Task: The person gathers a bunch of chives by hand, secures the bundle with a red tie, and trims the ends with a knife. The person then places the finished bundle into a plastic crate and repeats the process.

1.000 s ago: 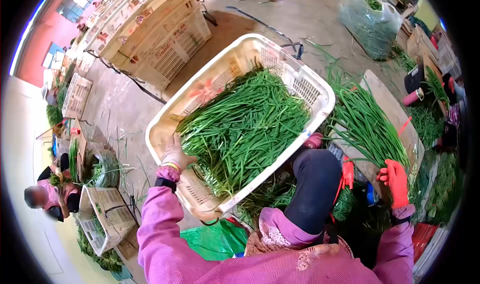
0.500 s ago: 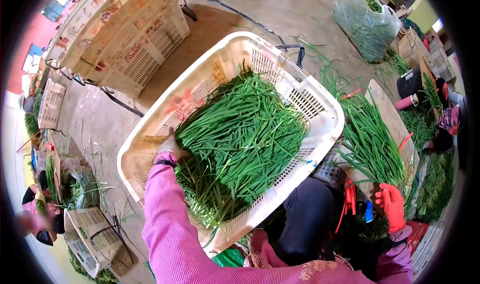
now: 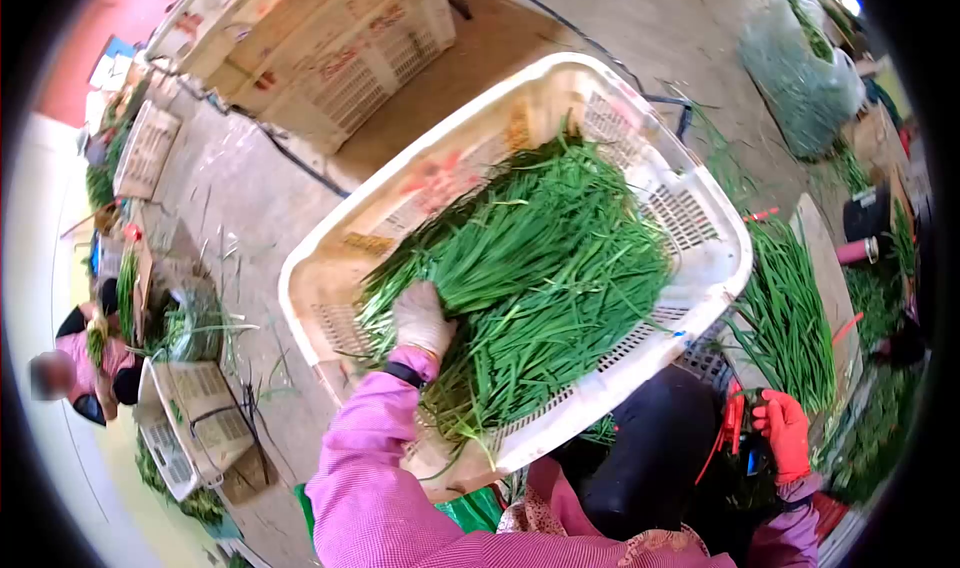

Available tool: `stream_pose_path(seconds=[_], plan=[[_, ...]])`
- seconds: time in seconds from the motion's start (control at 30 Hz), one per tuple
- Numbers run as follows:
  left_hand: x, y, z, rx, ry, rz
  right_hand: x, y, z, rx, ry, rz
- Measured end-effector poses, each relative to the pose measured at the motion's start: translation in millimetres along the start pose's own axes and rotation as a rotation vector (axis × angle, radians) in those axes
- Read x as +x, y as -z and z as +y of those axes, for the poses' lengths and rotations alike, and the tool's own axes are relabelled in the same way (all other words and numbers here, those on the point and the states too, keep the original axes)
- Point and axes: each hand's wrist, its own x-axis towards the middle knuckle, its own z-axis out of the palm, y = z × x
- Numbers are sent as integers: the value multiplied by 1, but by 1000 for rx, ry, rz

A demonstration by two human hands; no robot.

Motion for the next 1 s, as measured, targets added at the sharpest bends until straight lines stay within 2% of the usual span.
stream_pose_path(seconds=[0.03,0.1,0.17,0.27,0.3,0.37,0.43,0.5,0.57,0.63,0.7,0.77,0.83,0.87,0.9,0.93,0.97,1.0], plan=[[-14,-14,2,75,-49,177,3,-4,-4,-3,12,-17],[-21,-49,1,180,-79,307,5,-7,-9,-25,26,-30],[-22,-39,2,196,-80,274,5,-10,-14,-35,41,-37],[-8,-4,-7,-66,49,6,3,-11,-19,-51,47,-36],[3,-2,-16,-129,72,12,2,-11,-19,-57,43,-28],[20,7,-31,-56,122,14,1,-9,-17,-49,42,-20],[41,12,-46,13,259,-172,-1,-8,-16,-42,39,-12],[53,37,-59,-214,379,-410,-2,-11,-19,-31,14,-20],[64,13,-87,-365,385,-477,-3,-11,-19,-46,3,-27],[75,-16,-104,-469,292,-505,-1,-13,-21,-63,-5,-35],[70,25,-76,-250,297,-700,-2,-14,-23,-44,-21,-25],[42,44,-49,13,197,-542,-2,-13,-22,-46,1,-11],[28,49,-30,96,254,-569,6,-21,-24,-53,33,-24],[10,32,-29,223,160,-263,10,-29,-25,6,-4,-50],[2,41,-30,127,227,-378,10,-30,-30,57,-42,-50],[9,54,-22,19,223,-487,5,-32,-52,106,9,-286],[5,47,-23,-162,32,-322,-5,-34,-76,169,67,-445],[3,50,-31,-205,70,-379,-17,-37,-86,131,9,-278]])
